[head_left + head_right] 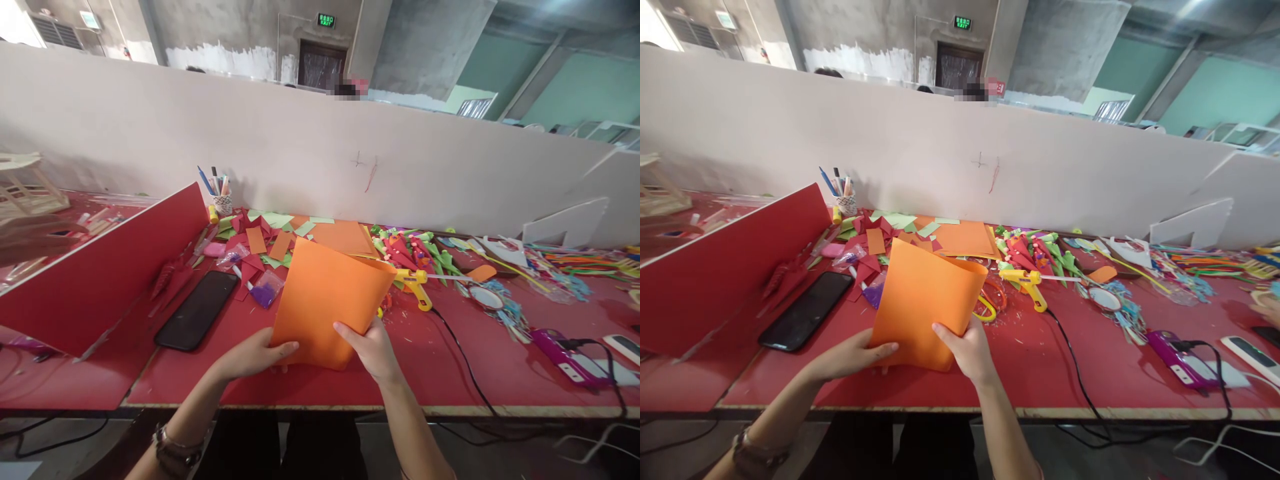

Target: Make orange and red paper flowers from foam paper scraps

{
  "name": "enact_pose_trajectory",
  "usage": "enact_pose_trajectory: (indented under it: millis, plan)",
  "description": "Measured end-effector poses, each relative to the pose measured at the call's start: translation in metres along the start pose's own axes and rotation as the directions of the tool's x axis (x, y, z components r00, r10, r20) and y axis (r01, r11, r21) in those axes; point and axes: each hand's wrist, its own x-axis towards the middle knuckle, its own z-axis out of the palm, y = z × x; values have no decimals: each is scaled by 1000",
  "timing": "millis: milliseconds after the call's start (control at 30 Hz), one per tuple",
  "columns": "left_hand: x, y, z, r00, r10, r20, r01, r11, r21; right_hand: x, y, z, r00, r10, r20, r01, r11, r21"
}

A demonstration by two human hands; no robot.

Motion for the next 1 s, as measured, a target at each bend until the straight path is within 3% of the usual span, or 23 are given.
enact_pose_trajectory:
  millis: [233, 367, 633, 1000]
  plan:
    - [0, -6, -2, 991, 128, -42, -121, 984, 130, 4, 1, -6, 1000, -2, 13, 1, 995, 99]
    - [-5, -5, -6, 996, 92, 16, -94, 977, 191, 8, -3, -12, 1000, 2, -11, 1, 971, 241]
    - [-11, 1, -6, 979, 35, 199, -37, 999, 4, 9, -10, -16, 998, 29, -52, -16, 970, 243]
    - [-7, -4, -6, 989, 36, 140, -39, 999, 18, 9, -11, -14, 999, 11, -48, 0, 974, 226]
